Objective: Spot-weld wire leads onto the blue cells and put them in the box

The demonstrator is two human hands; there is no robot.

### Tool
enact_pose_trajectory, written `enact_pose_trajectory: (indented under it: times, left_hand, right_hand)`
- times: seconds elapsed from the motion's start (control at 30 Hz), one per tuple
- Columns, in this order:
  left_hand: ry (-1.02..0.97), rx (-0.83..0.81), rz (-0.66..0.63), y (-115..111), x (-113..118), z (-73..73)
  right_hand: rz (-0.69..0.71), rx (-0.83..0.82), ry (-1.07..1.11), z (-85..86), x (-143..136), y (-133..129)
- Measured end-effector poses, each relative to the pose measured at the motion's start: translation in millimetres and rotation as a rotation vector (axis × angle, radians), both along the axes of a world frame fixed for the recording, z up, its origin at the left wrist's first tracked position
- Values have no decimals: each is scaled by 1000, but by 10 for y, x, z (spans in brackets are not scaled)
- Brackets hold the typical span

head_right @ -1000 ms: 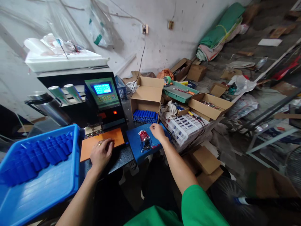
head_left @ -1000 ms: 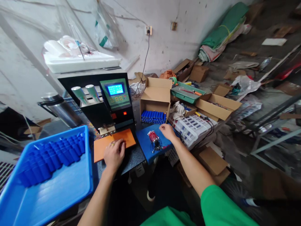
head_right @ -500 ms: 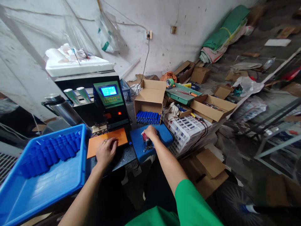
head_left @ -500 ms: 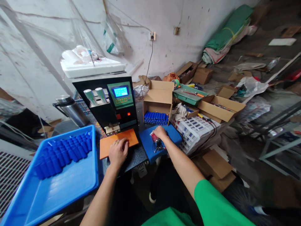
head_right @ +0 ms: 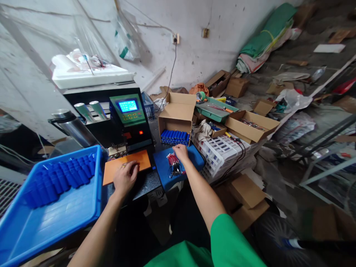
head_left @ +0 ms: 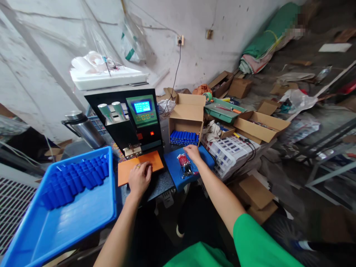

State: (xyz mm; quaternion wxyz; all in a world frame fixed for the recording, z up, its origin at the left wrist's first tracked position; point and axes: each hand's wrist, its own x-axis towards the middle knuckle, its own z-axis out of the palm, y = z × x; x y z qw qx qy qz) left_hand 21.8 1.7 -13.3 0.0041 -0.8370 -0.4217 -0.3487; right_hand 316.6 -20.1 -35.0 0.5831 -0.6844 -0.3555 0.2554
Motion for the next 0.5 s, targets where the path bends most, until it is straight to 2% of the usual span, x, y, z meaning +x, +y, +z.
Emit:
enact_pose_trajectory:
  times: [0.13, 0.27, 0.37, 0.5]
  left_hand:
    - [-2, -13, 2, 2, 1, 7]
    - [-52, -72, -5, 31, -11, 19]
    - [-232, -242, -48, -24, 21, 54]
    - [-517, -495, -151, -269, 225, 154]
  right_hand:
    - [61, 114, 285, 209, 21, -34]
    - [74, 255, 426, 435, -15, -68]
    - [104, 320, 478, 565, -140, -117]
    - [235, 354, 557, 643, -451, -179]
